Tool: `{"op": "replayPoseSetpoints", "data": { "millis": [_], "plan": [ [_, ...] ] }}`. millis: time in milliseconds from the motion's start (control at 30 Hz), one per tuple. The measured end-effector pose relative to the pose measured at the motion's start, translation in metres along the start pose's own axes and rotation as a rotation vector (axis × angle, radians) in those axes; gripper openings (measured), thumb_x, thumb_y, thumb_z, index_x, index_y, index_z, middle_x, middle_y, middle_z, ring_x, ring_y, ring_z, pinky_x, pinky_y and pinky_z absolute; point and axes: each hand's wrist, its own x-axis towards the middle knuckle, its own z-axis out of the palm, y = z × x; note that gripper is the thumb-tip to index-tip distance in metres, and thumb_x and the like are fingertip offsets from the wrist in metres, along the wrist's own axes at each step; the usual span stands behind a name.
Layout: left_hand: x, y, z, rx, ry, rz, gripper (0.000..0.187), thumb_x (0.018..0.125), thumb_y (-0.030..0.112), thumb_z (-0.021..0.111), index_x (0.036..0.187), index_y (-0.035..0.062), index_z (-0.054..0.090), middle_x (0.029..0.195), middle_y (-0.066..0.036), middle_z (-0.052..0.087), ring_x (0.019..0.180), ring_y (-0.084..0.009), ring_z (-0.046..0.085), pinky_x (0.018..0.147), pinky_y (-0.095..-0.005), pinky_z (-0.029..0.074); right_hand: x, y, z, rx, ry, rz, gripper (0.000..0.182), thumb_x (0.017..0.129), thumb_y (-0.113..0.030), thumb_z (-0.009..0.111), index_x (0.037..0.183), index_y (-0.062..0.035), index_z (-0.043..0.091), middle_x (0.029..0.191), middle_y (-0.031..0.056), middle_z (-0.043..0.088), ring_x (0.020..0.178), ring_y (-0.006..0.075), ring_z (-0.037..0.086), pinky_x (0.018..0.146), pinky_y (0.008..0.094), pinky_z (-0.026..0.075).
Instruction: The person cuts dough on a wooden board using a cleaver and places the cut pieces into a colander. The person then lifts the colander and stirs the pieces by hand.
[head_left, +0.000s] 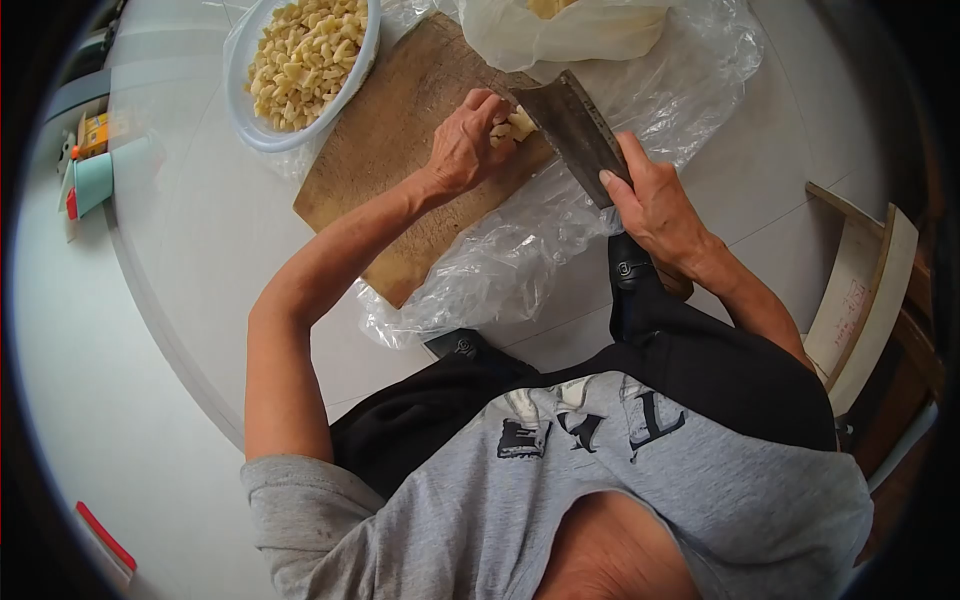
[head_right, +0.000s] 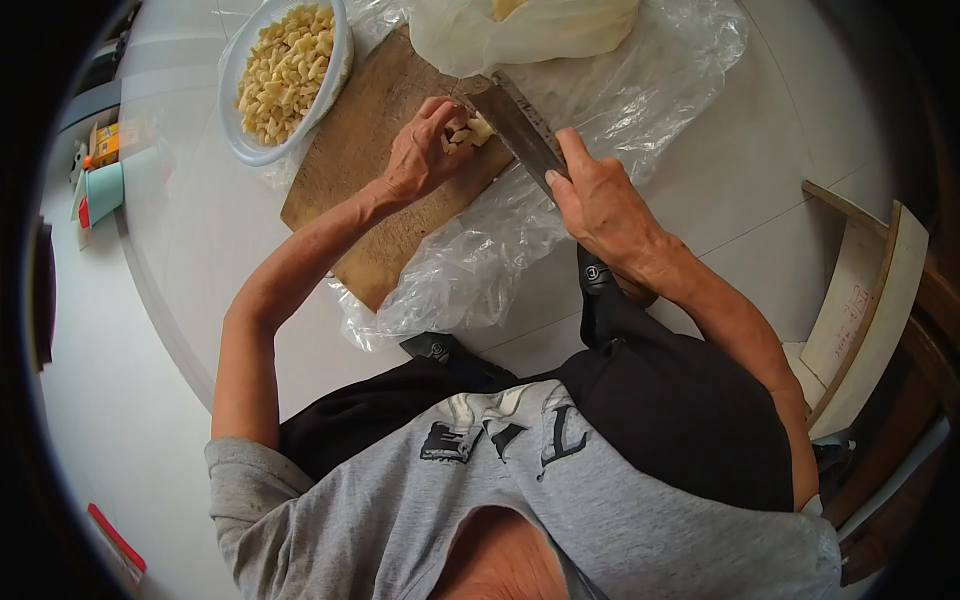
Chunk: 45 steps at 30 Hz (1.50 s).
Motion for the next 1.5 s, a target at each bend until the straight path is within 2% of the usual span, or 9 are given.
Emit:
{"op": "replayPoseSetpoints", "data": {
  "millis": [300, 600, 867, 967, 1067, 1233, 1367, 1400, 1500],
  "plan": [
    [-0.008, 0.013, 0.007, 0.045, 0.055, 0.050, 0.052, 0.068, 0.007, 0.064, 0.117, 0.0119, 0.048, 0.112, -0.015, 0.045, 0.096, -0.0312, 0.054, 0.080, -0.0384, 0.048, -0.007, 0.004, -0.006, 0.093, 0.040, 0.148, 0.018, 0.085, -0.008, 0.049, 0.095, 0.0029, 0.038, 0.060, 0.0205, 0.052, 0.052, 0.0334, 0.054, 0.052, 0.0408, 0.042],
    [-0.007, 0.007, 0.007, 0.089, -0.074, 0.155, 0.053, 0.068, -0.003, 0.060, 0.118, 0.0119, 0.047, 0.109, -0.016, 0.046, 0.090, -0.0345, 0.056, 0.074, -0.0408, 0.050, -0.009, -0.002, -0.002, 0.299, -0.076, 0.305, 0.017, 0.088, -0.012, 0.047, 0.096, 0.0009, 0.040, 0.056, 0.0044, 0.047, 0.038, 0.0096, 0.045, 0.034, 0.0265, 0.039],
    [-0.020, 0.007, 0.011, 0.057, -0.001, 0.152, 0.043, 0.070, -0.003, 0.058, 0.111, 0.0085, 0.052, 0.107, -0.015, 0.050, 0.092, -0.0310, 0.057, 0.071, -0.0369, 0.051, -0.006, 0.001, 0.001, 0.356, -0.121, 0.340, 0.019, 0.088, -0.012, 0.047, 0.097, 0.0024, 0.040, 0.060, 0.0048, 0.047, 0.038, 0.0096, 0.045, 0.034, 0.0259, 0.040],
    [-0.019, -0.002, 0.013, -0.248, 0.132, 0.079, 0.032, 0.073, 0.000, 0.060, 0.104, 0.0070, 0.055, 0.103, -0.012, 0.055, 0.088, -0.0229, 0.059, 0.069, -0.0347, 0.051, -0.006, 0.010, 0.003, 0.448, -0.111, 0.383, 0.017, 0.088, -0.012, 0.048, 0.095, 0.0011, 0.039, 0.065, 0.0041, 0.045, 0.038, 0.0095, 0.045, 0.034, 0.0259, 0.039],
    [-0.015, -0.014, -0.021, -1.082, -0.026, -0.483, 0.019, 0.078, 0.002, 0.060, 0.097, 0.0067, 0.057, 0.096, -0.006, 0.058, 0.081, -0.0150, 0.059, 0.066, -0.0319, 0.051, -0.006, 0.011, 0.006, 0.483, -0.104, 0.398, 0.016, 0.088, -0.012, 0.048, 0.092, -0.0003, 0.039, 0.067, 0.0031, 0.043, 0.038, 0.0093, 0.045, 0.034, 0.0258, 0.039],
    [-0.022, -0.043, -0.094, -1.200, 0.126, -0.383, 0.012, 0.082, 0.005, 0.057, 0.094, 0.0074, 0.057, 0.089, -0.002, 0.060, 0.075, -0.0133, 0.059, 0.062, -0.0279, 0.050, -0.008, 0.011, 0.009, 0.477, -0.087, 0.410, 0.018, 0.089, -0.013, 0.048, 0.097, 0.0000, 0.040, 0.069, 0.0030, 0.043, 0.039, 0.0089, 0.044, 0.035, 0.0259, 0.040],
    [-0.022, -0.074, -0.160, -1.024, 0.435, -0.407, 0.026, 0.086, 0.008, 0.052, 0.112, 0.0070, 0.055, 0.100, -0.008, 0.059, 0.084, -0.0173, 0.060, 0.070, -0.0315, 0.052, -0.009, 0.007, 0.011, 0.490, -0.082, 0.394, 0.021, 0.089, -0.013, 0.048, 0.104, 0.0007, 0.040, 0.070, 0.0035, 0.044, 0.039, 0.0092, 0.044, 0.035, 0.0257, 0.040],
    [-0.022, -0.087, -0.174, -0.952, 0.447, -0.419, 0.034, 0.090, 0.014, 0.048, 0.124, 0.0078, 0.049, 0.108, -0.013, 0.057, 0.096, -0.0204, 0.058, 0.080, -0.0354, 0.050, -0.010, 0.006, 0.011, 0.482, -0.082, 0.400, 0.022, 0.089, -0.013, 0.048, 0.105, 0.0009, 0.040, 0.071, 0.0036, 0.044, 0.039, 0.0094, 0.044, 0.035, 0.0258, 0.040],
    [-0.018, -0.106, -0.201, -0.761, 0.535, -0.603, 0.040, 0.091, 0.027, 0.050, 0.127, 0.0108, 0.048, 0.118, -0.011, 0.056, 0.112, -0.0199, 0.049, 0.093, -0.0409, 0.041, -0.010, 0.005, 0.011, 0.473, -0.075, 0.393, 0.022, 0.089, -0.013, 0.047, 0.104, 0.0011, 0.040, 0.072, 0.0042, 0.045, 0.039, 0.0096, 0.045, 0.035, 0.0259, 0.040]
  ]
}}
